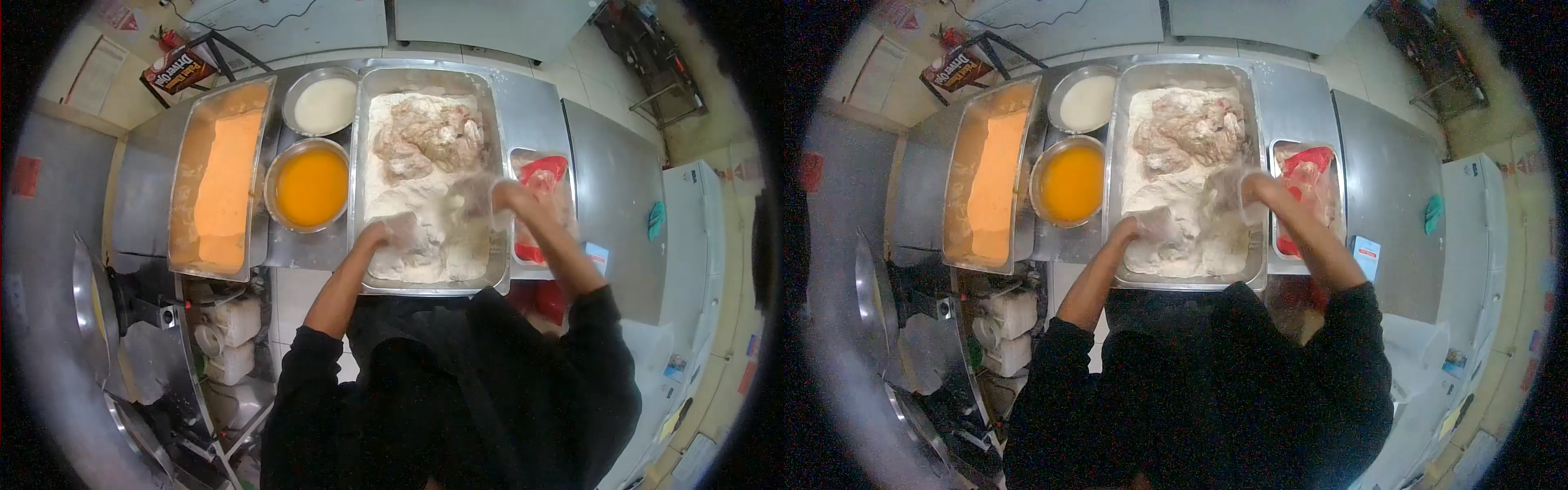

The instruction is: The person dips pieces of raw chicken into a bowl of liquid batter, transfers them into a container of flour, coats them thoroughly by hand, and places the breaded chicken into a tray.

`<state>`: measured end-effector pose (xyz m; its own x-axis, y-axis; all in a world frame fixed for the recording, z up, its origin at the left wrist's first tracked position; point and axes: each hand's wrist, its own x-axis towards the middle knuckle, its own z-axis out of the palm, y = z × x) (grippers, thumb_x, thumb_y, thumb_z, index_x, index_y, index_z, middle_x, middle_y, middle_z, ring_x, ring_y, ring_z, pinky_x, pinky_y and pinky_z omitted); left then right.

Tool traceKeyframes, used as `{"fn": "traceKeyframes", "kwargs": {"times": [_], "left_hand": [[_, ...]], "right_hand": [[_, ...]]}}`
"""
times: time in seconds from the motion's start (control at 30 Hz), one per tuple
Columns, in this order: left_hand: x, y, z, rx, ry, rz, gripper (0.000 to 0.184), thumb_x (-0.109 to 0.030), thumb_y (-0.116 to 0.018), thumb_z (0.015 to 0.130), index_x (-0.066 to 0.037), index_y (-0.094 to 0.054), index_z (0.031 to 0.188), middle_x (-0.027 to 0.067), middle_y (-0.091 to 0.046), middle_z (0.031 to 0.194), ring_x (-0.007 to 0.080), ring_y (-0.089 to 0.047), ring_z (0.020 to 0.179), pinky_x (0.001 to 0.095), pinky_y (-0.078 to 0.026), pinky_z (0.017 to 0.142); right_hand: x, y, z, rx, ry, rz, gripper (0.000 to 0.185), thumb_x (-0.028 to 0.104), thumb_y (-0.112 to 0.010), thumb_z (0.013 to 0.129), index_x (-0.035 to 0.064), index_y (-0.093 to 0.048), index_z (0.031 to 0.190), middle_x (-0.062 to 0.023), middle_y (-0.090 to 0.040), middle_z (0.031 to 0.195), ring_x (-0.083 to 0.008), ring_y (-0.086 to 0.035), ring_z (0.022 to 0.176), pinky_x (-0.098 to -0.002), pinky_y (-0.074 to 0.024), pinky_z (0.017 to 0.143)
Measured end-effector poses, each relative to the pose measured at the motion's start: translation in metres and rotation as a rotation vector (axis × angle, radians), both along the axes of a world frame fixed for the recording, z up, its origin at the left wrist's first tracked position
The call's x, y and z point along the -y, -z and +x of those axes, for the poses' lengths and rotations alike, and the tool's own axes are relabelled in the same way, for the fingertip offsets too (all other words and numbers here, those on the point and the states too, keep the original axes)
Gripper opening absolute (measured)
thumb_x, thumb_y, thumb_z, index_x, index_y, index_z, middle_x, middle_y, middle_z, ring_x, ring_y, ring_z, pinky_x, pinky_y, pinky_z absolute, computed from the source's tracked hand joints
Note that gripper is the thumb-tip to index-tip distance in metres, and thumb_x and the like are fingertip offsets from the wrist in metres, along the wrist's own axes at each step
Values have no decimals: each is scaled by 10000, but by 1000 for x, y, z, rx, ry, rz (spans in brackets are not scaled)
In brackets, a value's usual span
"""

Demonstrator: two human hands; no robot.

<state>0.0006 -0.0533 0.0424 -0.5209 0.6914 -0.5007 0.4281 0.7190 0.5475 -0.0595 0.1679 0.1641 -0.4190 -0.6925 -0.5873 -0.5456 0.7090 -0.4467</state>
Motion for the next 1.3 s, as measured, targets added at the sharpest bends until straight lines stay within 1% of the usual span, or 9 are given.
{"fn": "traceKeyframes", "kwargs": {"times": [0.13,0.23,0.4,0.63,0.7,0.8,0.97,1.17,1.3], "left_hand": [[-5,-27,3,-19,-194,295,536,-303,-706,623,39,-513,987,148,-572,935,223,-535,851,343,-422,752],[-21,-51,13,130,-652,685,615,-263,-716,634,61,-449,1083,162,-549,997,227,-524,911,321,-414,799],[-18,-91,17,-67,-529,543,585,-196,-699,685,42,-423,1142,151,-538,1041,224,-506,974,280,-384,881],[-8,-58,16,80,-692,735,412,-248,-612,778,13,-512,1081,168,-575,1011,249,-555,901,304,-427,829],[-12,-66,18,-74,-628,464,453,-297,-590,763,2,-493,1090,176,-604,908,297,-589,853,355,-454,763],[-17,-51,29,-155,-385,168,446,-331,-573,760,3,-516,1050,193,-605,861,334,-591,810,369,-461,734],[-30,-3,43,-98,-95,-80,571,-441,-634,696,41,-543,988,243,-587,886,327,-589,833,410,-457,736],[-8,-3,32,-343,-122,405,382,-249,-549,794,-34,-501,1106,187,-560,1046,261,-549,947,321,-424,834],[-3,-16,28,2,-518,688,335,-174,-572,789,-26,-525,1087,148,-577,1023,205,-553,913,286,-430,817]], "right_hand": [[7,62,50,188,71,-176,554,258,-606,732,18,-419,1196,-185,-509,1118,-256,-495,1048,-343,-396,881],[19,102,80,-247,684,-629,586,240,-587,756,-17,-363,1232,-147,-522,1021,-208,-507,949,-323,-411,814],[2,69,78,402,1008,-678,511,174,-573,776,-4,-399,1222,-87,-541,947,-167,-515,859,-313,-431,741],[-15,55,73,-30,829,-848,319,150,-558,776,10,-526,1061,-100,-565,859,-194,-529,768,-334,-438,676],[-12,22,60,-225,577,-326,283,141,-560,763,0,-538,1008,-163,-575,912,-258,-552,846,-339,-440,755],[-14,49,52,-732,414,-525,244,174,-591,714,-9,-555,871,-232,-581,827,-378,-563,796,-409,-458,706],[-21,35,57,-549,444,-312,250,196,-587,724,-10,-548,860,-230,-585,829,-373,-568,800,-414,-457,705],[-22,23,63,-440,481,-308,283,241,-585,743,-5,-548,878,-233,-585,818,-370,-571,803,-410,-459,697],[-14,15,66,-334,519,-275,299,249,-583,746,-14,-553,885,-229,-586,815,-362,-576,798,-409,-459,691]]}}
